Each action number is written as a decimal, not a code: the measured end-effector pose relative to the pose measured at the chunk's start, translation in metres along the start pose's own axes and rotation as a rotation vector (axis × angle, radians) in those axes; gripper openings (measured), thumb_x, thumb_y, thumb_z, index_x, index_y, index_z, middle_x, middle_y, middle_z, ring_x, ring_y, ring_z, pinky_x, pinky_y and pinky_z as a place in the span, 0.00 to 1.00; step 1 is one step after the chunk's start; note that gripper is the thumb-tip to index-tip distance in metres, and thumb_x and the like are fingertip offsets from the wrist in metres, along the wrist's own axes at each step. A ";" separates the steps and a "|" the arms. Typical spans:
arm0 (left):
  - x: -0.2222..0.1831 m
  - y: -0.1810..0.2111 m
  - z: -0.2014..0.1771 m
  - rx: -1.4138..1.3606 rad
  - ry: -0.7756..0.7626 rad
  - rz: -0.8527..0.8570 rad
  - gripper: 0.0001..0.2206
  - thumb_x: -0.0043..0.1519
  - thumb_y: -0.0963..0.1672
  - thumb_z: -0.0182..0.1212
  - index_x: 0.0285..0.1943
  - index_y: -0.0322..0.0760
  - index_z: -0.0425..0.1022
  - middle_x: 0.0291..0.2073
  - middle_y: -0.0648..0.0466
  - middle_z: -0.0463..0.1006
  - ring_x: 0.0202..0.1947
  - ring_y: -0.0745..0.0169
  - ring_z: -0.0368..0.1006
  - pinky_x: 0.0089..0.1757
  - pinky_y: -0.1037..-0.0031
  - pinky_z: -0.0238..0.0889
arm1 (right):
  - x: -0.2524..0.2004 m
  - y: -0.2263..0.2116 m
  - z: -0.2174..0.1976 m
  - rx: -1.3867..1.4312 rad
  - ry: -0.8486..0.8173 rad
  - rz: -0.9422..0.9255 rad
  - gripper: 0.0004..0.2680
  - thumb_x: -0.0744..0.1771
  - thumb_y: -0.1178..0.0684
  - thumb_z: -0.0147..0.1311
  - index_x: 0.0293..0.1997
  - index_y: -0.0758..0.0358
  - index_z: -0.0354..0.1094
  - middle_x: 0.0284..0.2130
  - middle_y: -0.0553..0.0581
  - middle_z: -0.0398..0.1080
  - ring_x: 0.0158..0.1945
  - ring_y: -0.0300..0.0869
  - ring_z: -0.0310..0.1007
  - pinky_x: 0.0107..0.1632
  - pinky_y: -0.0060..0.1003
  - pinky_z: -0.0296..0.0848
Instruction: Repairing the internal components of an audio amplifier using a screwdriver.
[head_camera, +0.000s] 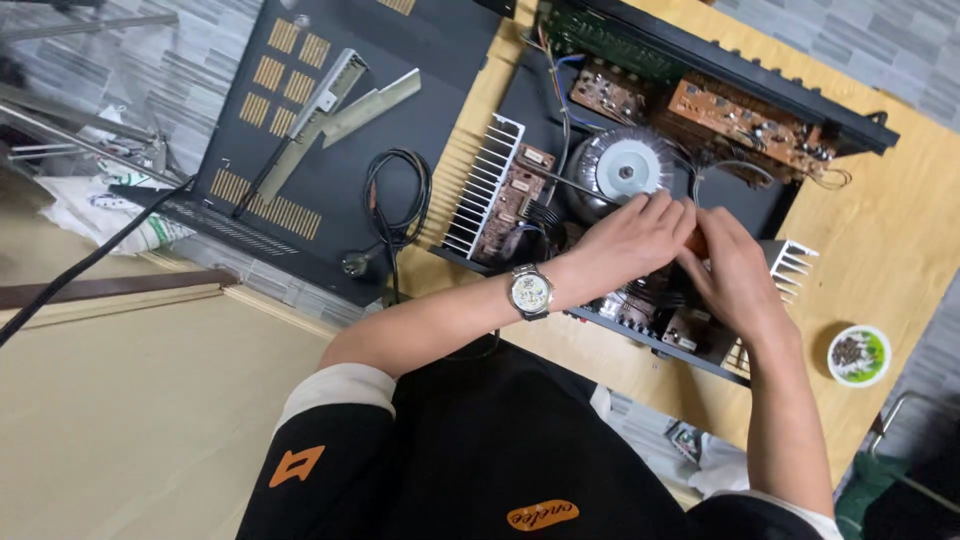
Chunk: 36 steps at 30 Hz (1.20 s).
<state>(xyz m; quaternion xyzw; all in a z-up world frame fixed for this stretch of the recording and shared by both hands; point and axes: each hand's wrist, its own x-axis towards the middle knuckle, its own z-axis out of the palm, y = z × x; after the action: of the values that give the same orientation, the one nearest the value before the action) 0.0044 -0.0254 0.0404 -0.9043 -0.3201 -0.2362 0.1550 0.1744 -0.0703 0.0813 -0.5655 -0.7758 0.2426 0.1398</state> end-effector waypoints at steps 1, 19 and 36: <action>0.000 0.000 0.001 -0.005 -0.002 0.007 0.13 0.63 0.43 0.53 0.54 0.32 0.71 0.37 0.56 0.73 0.41 0.61 0.67 0.41 0.75 0.60 | 0.000 0.000 0.000 0.003 0.003 0.008 0.14 0.69 0.56 0.50 0.59 0.74 0.59 0.39 0.65 0.63 0.42 0.56 0.64 0.46 0.46 0.62; 0.002 -0.009 -0.002 -0.014 -0.066 0.088 0.14 0.65 0.42 0.54 0.58 0.30 0.69 0.38 0.56 0.72 0.40 0.63 0.66 0.41 0.75 0.61 | -0.002 0.002 0.002 0.013 0.036 0.033 0.11 0.70 0.56 0.50 0.56 0.72 0.59 0.38 0.64 0.62 0.39 0.55 0.62 0.44 0.45 0.62; 0.005 -0.010 -0.008 -0.033 -0.087 0.052 0.15 0.63 0.42 0.56 0.57 0.30 0.68 0.37 0.57 0.71 0.39 0.63 0.65 0.40 0.75 0.60 | 0.001 0.017 0.002 0.014 0.026 -0.002 0.10 0.70 0.53 0.50 0.53 0.71 0.62 0.36 0.63 0.63 0.39 0.53 0.63 0.44 0.43 0.61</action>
<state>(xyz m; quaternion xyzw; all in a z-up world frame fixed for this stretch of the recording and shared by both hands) -0.0010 -0.0192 0.0511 -0.9241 -0.2989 -0.1979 0.1323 0.1864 -0.0661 0.0704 -0.5669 -0.7727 0.2405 0.1542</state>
